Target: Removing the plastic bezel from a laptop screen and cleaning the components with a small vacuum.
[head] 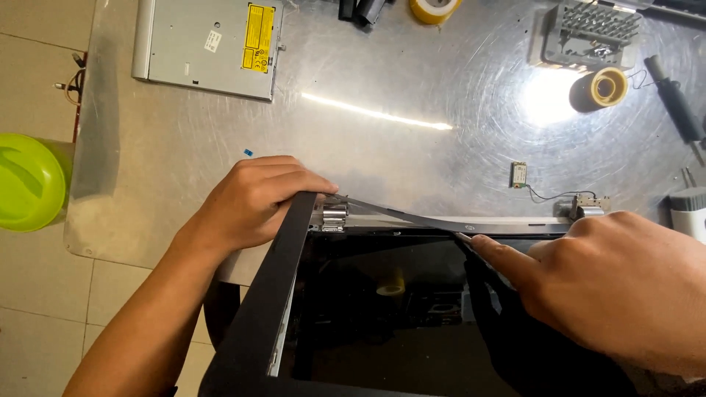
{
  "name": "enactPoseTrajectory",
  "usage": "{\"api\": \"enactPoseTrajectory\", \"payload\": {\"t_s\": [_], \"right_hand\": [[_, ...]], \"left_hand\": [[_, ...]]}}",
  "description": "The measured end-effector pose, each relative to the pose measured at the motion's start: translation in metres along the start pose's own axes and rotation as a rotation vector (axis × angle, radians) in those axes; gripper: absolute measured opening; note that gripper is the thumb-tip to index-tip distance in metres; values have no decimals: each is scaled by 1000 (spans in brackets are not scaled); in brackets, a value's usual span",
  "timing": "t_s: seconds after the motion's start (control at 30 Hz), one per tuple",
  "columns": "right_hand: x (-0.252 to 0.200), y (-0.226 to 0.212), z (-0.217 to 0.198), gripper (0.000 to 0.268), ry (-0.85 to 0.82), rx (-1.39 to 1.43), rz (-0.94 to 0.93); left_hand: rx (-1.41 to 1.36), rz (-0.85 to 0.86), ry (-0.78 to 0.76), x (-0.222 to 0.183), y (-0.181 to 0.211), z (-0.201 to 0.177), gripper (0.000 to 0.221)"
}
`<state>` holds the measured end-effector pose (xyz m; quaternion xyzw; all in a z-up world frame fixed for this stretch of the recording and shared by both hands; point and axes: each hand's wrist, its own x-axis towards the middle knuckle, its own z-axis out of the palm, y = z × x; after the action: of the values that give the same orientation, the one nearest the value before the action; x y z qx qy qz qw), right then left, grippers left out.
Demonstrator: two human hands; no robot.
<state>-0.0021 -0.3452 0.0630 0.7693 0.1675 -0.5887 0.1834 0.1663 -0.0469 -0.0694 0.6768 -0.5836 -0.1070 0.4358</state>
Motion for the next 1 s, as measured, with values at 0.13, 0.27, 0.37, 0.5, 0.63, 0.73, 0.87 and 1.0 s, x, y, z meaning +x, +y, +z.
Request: {"api": "enactPoseTrajectory", "payload": {"t_s": [0.13, 0.27, 0.37, 0.5, 0.63, 0.73, 0.87, 1.0], "right_hand": [[-2, -1, 1, 76, 60, -18, 62], [2, -2, 17, 72, 206, -29, 109], [2, -2, 22, 72, 219, -22, 109], [-7, 2, 5, 69, 215, -18, 74], [-7, -2, 0, 71, 38, -26, 98], [-8, -1, -2, 71, 31, -35, 91], [2, 10, 17, 71, -1, -112, 101], [2, 11, 19, 65, -48, -49, 220]], "left_hand": [[-12, -11, 20, 2, 0, 0, 16], [-28, -75, -18, 0, -5, 1, 34], [-53, -120, 34, 2, -4, 4, 13], [114, -131, 76, 1, -4, 10, 6], [115, -131, 70, 3, -3, 11, 10], [119, -128, 73, 3, -4, 11, 9], [48, -160, 99, 1, -5, 10, 16], [26, -162, 65, -2, -8, 9, 14]]}}
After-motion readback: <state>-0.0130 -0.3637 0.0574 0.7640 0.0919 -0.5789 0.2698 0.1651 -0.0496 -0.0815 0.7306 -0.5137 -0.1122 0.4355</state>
